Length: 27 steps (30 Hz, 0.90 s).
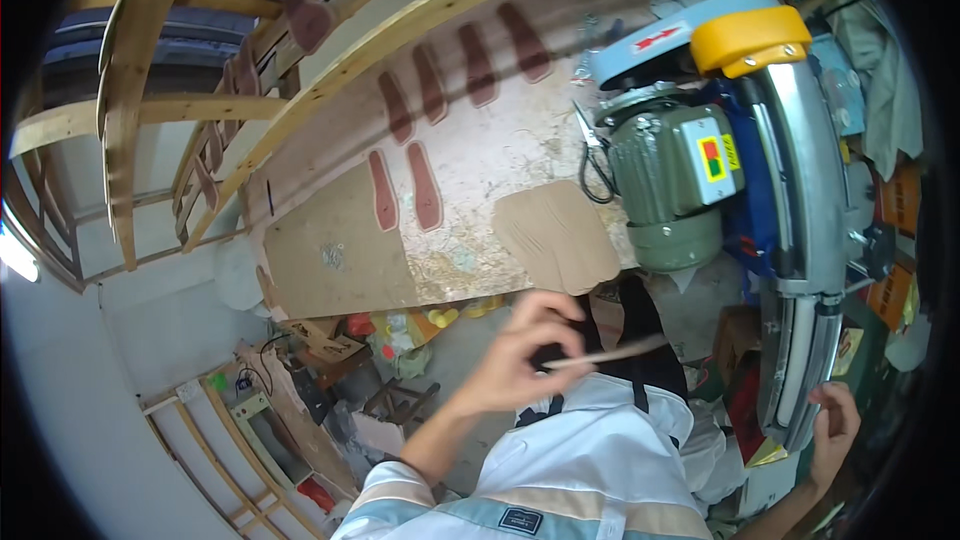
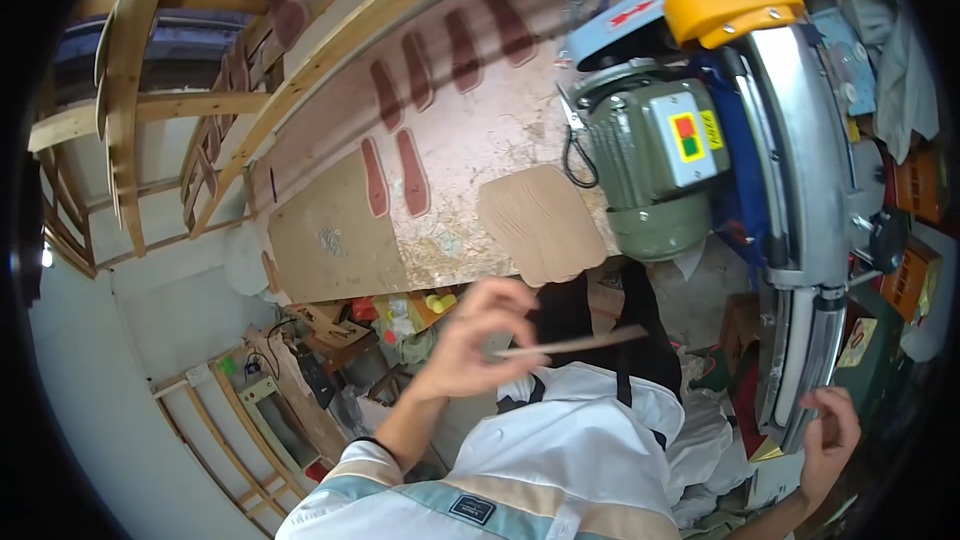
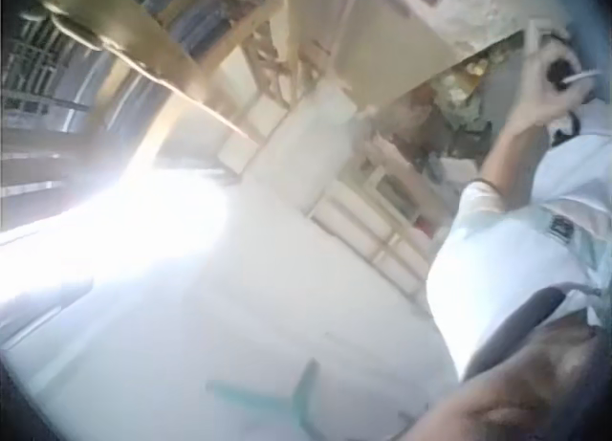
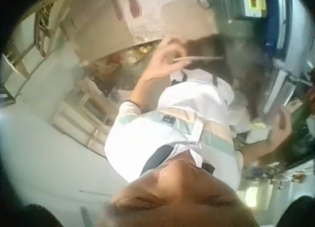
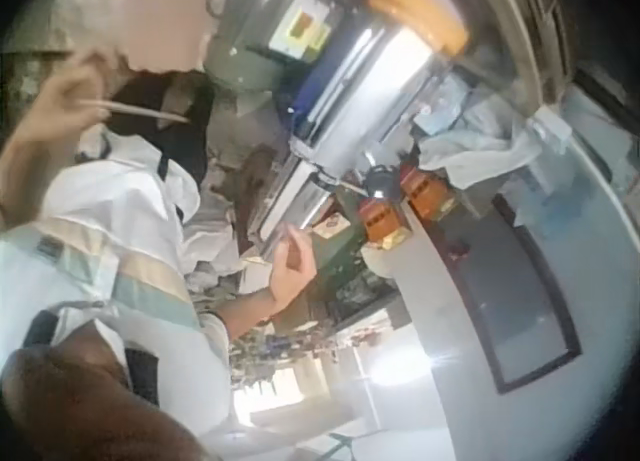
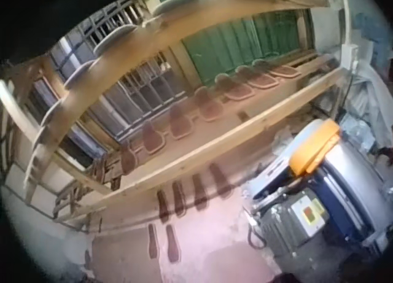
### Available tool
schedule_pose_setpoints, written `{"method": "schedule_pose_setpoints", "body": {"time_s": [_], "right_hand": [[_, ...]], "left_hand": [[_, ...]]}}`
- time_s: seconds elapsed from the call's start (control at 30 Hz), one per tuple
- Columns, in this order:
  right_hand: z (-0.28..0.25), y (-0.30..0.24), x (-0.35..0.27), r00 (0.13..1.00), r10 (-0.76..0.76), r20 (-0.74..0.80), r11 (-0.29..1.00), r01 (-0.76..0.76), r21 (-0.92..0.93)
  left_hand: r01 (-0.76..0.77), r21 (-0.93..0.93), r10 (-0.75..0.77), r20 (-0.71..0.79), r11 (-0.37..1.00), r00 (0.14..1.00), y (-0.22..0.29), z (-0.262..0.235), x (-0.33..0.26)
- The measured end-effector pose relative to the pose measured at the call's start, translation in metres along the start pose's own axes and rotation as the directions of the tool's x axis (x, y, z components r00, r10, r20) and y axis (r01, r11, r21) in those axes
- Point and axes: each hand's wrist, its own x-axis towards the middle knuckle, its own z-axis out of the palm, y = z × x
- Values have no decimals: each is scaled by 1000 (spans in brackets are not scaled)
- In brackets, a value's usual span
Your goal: The person skives the edges of insole pads using a machine, takes insoles from an overhead rack, and lays them out on the workbench.
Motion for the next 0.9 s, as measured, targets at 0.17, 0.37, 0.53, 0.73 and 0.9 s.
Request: {"method": "schedule_pose_setpoints", "body": {"time_s": [0.17,0.37,0.53,0.73,0.9], "right_hand": [[117,-38,37,972,44,230,991,-72,112],[261,-61,71,848,33,529,993,-90,82],[353,-10,105,935,-22,354,999,38,-39],[427,53,161,996,-68,63,870,90,-485],[434,70,176,991,128,37,932,-107,-345]], "left_hand": [[-36,619,264,-280,784,923,-64,-114,-5],[-72,868,427,-168,491,888,-203,-182,42],[59,825,243,-233,562,941,-243,-182,32],[186,759,83,-301,624,950,-236,-168,16],[262,657,97,-457,707,884,-218,-151,-2]]}}
